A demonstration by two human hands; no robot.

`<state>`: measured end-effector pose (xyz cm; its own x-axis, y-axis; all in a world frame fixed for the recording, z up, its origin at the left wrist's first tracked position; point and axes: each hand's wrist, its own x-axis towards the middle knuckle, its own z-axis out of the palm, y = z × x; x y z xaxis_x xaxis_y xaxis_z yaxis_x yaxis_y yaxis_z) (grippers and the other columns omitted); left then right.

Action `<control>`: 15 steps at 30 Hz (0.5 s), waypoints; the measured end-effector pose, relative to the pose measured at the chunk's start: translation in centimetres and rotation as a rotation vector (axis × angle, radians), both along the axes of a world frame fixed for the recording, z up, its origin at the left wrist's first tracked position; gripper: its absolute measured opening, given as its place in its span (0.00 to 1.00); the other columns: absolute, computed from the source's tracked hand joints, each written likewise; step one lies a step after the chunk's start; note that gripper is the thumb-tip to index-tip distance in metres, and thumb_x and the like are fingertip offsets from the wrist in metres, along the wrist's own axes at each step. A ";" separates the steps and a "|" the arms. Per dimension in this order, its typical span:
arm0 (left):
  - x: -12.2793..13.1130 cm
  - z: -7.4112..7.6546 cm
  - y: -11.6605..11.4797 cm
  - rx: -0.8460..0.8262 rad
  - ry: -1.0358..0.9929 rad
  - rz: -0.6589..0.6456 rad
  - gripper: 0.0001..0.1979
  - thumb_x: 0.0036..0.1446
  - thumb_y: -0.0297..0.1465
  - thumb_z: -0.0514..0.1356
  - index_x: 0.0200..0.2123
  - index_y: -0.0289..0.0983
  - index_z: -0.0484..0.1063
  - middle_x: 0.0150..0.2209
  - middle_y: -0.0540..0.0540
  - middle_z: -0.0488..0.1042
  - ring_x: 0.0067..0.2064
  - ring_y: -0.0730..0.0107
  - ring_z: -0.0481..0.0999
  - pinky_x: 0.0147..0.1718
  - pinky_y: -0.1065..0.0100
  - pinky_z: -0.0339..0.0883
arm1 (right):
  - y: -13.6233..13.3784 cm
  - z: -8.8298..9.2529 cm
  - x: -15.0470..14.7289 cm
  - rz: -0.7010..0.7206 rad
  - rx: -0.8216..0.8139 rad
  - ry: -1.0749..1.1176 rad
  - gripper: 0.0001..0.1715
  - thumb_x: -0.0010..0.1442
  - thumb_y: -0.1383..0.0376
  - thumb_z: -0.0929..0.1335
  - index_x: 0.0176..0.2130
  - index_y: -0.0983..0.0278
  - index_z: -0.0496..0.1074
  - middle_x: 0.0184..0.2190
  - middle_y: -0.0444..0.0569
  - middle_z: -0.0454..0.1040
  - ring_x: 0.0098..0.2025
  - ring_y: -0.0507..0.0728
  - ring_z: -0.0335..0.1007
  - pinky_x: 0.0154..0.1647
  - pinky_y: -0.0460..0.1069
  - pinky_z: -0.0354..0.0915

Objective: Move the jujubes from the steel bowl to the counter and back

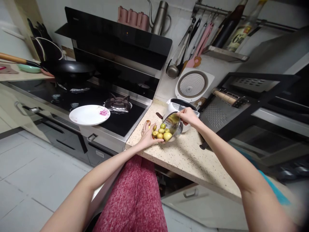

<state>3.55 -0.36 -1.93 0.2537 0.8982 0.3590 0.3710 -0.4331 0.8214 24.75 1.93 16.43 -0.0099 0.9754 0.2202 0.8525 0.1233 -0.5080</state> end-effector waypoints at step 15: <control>-0.1 0.6 -1.0 0.039 0.191 -0.032 0.45 0.58 0.47 0.69 0.72 0.43 0.55 0.77 0.30 0.40 0.78 0.32 0.31 0.67 0.26 0.47 | -2.2 2.4 -0.7 -0.116 -0.070 -0.214 0.19 0.58 0.64 0.68 0.17 0.65 0.70 0.09 0.45 0.64 0.15 0.53 0.63 0.25 0.47 0.62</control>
<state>3.42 -1.38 -1.30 0.3483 0.8752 0.3357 0.5043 -0.4768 0.7200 24.01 -0.30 18.83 0.0642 0.9855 0.1570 0.9480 -0.0111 -0.3179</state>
